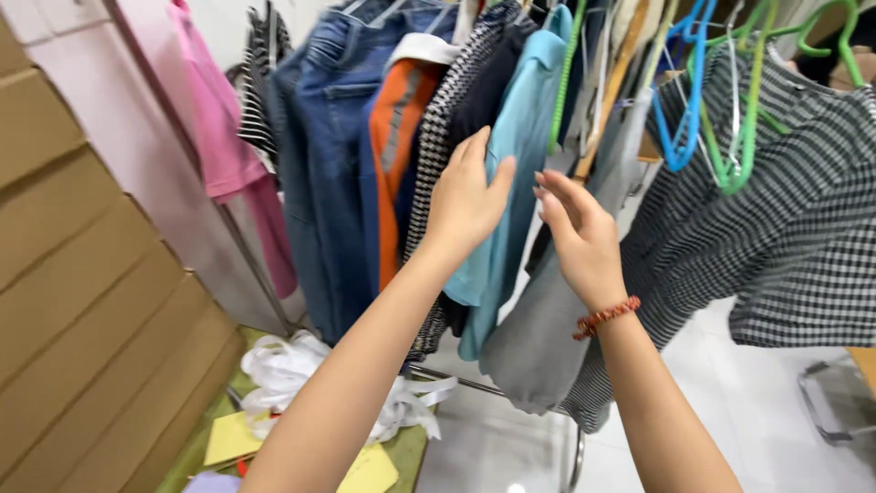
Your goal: The person takes a light blue shirt and a black shirt from a clothing rack, folds each one neatly on a table, and then places the black shirt into a clear plastic bag.
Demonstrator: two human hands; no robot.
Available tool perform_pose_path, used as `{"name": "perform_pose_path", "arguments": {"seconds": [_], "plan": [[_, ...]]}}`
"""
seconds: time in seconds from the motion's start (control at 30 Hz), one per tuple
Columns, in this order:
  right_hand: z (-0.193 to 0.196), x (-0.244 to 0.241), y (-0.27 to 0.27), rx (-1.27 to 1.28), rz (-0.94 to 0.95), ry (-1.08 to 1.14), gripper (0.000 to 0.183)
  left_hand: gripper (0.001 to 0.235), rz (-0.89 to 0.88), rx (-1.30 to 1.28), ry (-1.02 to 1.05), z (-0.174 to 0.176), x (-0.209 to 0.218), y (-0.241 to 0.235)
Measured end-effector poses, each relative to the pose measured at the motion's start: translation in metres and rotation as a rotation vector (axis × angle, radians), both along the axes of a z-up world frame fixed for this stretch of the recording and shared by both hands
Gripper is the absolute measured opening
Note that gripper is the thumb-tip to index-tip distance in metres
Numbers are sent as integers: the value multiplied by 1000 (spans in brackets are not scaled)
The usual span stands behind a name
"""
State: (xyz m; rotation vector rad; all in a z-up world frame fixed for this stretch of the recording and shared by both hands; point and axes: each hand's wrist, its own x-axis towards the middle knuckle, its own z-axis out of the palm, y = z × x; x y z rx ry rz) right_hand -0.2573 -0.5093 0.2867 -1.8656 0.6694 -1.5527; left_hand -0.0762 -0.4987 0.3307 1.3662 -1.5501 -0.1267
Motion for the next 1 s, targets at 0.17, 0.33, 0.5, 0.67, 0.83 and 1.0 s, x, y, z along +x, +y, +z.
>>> {"name": "perform_pose_path", "arguments": {"seconds": [0.17,0.33,0.5,0.67,0.83,1.0], "plan": [[22,-15,-40,-37,-183,171,30,50,-120,53,3,10,-47,-27],[47,-27,-51,-192,-366,368,43,58,-194,-227,52,20,-50,-98],[54,-39,-73,-305,-483,564,7,117,-317,3,300,12,-38,-168],[67,-39,-73,-183,-395,621,9,140,-597,172,389,16,-23,-168],[75,-32,-65,-109,-355,643,12,118,-638,77,197,25,-7,-170],[61,-37,-81,-5,-122,468,14,94,-599,174,333,48,-25,-155]]}}
